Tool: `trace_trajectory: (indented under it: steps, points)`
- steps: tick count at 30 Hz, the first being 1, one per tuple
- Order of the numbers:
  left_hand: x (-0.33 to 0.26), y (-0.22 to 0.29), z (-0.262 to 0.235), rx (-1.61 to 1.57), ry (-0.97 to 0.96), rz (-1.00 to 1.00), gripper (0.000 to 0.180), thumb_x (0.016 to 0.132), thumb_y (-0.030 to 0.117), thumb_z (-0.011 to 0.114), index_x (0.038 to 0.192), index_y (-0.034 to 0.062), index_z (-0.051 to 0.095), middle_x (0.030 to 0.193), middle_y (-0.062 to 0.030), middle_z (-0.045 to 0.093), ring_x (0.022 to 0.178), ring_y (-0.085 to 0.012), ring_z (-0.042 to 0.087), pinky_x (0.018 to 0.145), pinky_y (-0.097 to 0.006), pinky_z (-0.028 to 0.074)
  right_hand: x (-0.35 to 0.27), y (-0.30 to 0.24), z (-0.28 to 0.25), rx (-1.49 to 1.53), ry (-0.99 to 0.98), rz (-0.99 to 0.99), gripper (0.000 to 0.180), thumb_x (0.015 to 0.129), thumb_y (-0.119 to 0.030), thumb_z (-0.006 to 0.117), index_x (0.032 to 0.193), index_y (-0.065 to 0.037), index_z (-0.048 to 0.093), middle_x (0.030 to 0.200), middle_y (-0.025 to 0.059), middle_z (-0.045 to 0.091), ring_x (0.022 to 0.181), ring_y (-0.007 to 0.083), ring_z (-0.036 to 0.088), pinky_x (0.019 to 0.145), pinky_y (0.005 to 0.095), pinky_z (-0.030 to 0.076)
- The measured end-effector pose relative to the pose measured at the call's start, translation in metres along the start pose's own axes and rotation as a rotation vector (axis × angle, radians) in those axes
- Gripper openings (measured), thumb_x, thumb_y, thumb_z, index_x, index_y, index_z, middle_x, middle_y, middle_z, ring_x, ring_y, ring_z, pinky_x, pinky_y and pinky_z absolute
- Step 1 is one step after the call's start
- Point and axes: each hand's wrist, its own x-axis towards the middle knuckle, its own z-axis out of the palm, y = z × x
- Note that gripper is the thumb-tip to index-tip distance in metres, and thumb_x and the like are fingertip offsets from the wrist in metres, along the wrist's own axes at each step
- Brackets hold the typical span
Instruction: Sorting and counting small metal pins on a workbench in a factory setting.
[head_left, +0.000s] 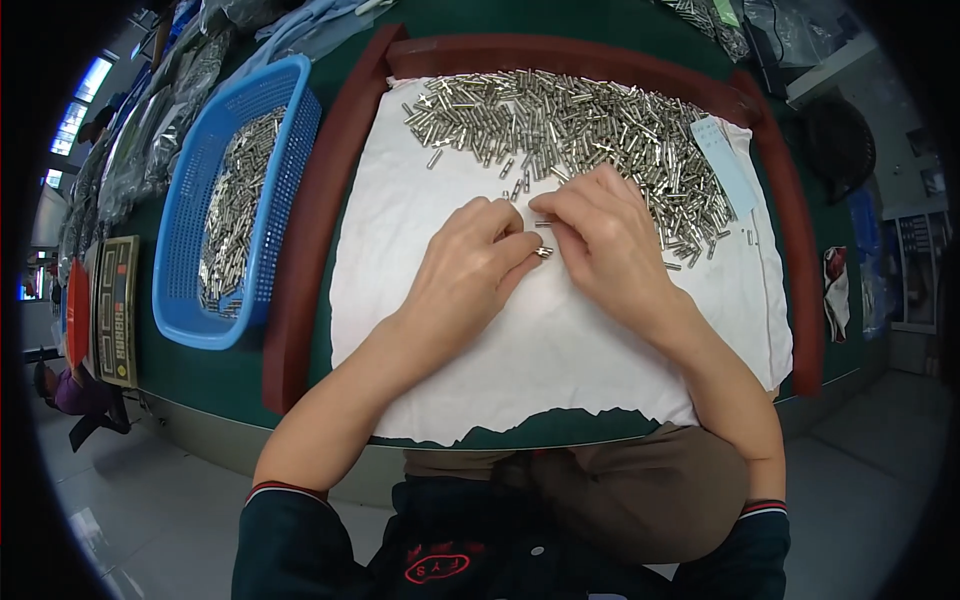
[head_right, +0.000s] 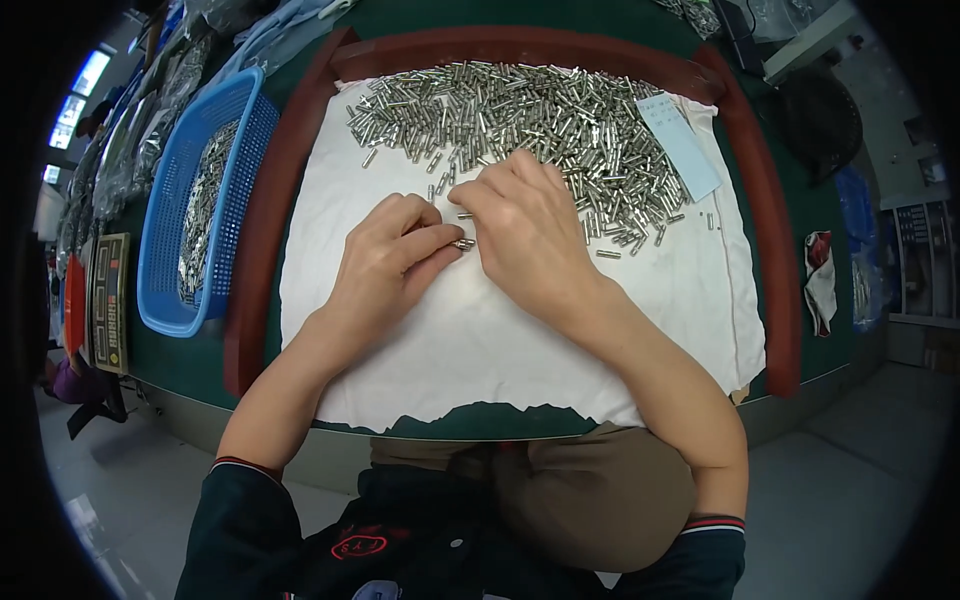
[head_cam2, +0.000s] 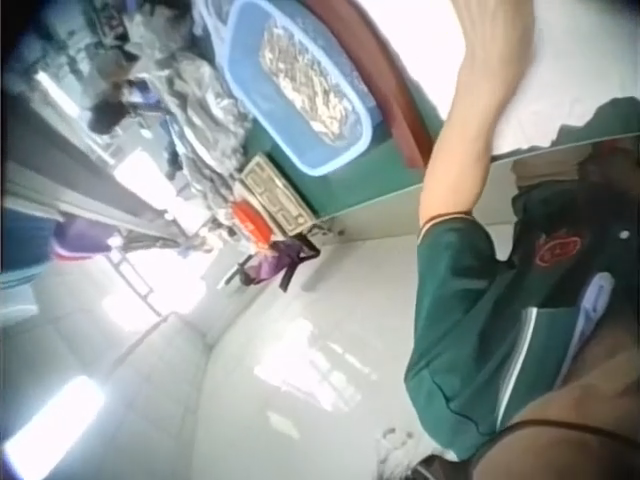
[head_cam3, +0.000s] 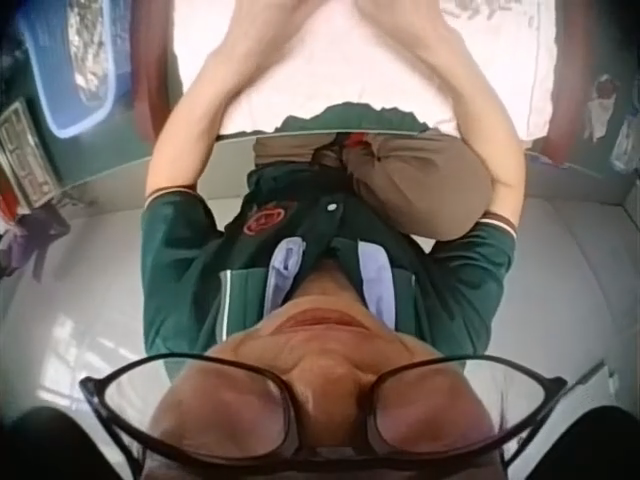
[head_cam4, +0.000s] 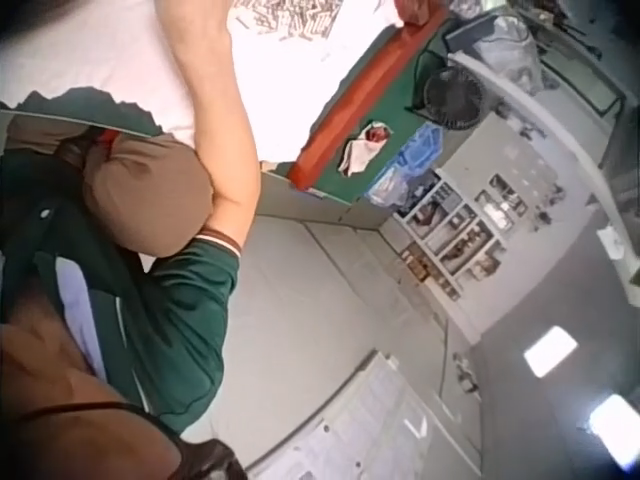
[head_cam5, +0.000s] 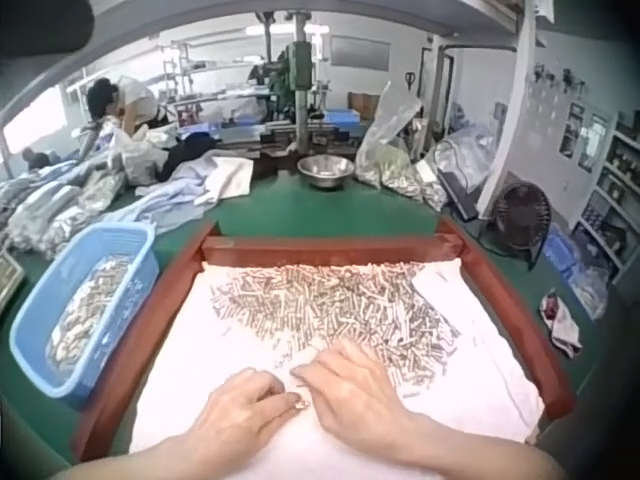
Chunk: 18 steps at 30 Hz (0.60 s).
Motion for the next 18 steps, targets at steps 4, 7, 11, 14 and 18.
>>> trace_trajectory:
  steps: [4,7,11,14,18]
  points:
    - [-0.002,0.003,-0.004,-0.038,-0.002,-0.075,0.025,0.070,0.004,0.079,0.092,-0.0001,0.068,0.084,-0.0093,0.062,0.074,-0.0253,0.060,0.065,-0.035,0.050,-0.001,-0.005,-0.001,0.052,-0.029,0.040,0.018,0.075,0.005,0.063,0.090,-0.003,0.070,0.084,0.0079,0.065,0.086,0.0276,0.056,0.078,0.0405,0.044]
    - [-0.001,0.003,-0.011,-0.042,-0.004,-0.130,0.025,0.069,0.004,0.079,0.090,-0.0006,0.067,0.084,-0.0098,0.063,0.074,-0.0250,0.061,0.065,-0.034,0.050,-0.001,-0.006,-0.009,0.146,-0.009,0.126,0.016,0.075,0.004,0.063,0.088,-0.003,0.070,0.082,0.0071,0.064,0.085,0.0270,0.056,0.076,0.0398,0.043]
    - [-0.001,0.003,-0.012,-0.041,-0.008,-0.158,0.021,0.070,0.003,0.078,0.086,-0.0007,0.065,0.081,-0.0099,0.062,0.073,-0.0241,0.061,0.064,-0.034,0.050,-0.005,-0.008,-0.020,0.005,-0.028,0.095,0.008,0.074,-0.001,0.066,0.081,-0.004,0.069,0.079,0.0054,0.061,0.083,0.0254,0.054,0.075,0.0382,0.042]
    - [-0.002,0.003,-0.013,-0.039,-0.080,-0.234,0.017,0.072,0.004,0.075,0.083,-0.0004,0.063,0.080,-0.0130,0.060,0.078,-0.0324,0.058,0.069,-0.042,0.046,-0.008,-0.011,-0.021,-0.096,-0.088,0.088,0.009,0.072,-0.001,0.067,0.080,-0.005,0.067,0.077,0.0044,0.059,0.081,0.0245,0.054,0.074,0.0357,0.042]
    - [-0.002,0.004,-0.006,-0.058,-0.062,-0.222,0.015,0.073,0.005,0.074,0.079,-0.0003,0.061,0.076,-0.0124,0.059,0.077,-0.0317,0.059,0.068,-0.041,0.046,-0.010,-0.010,-0.017,-0.117,-0.104,0.090,0.006,0.070,-0.003,0.068,0.074,-0.007,0.064,0.076,0.0030,0.058,0.082,0.0233,0.053,0.074,0.0362,0.040]
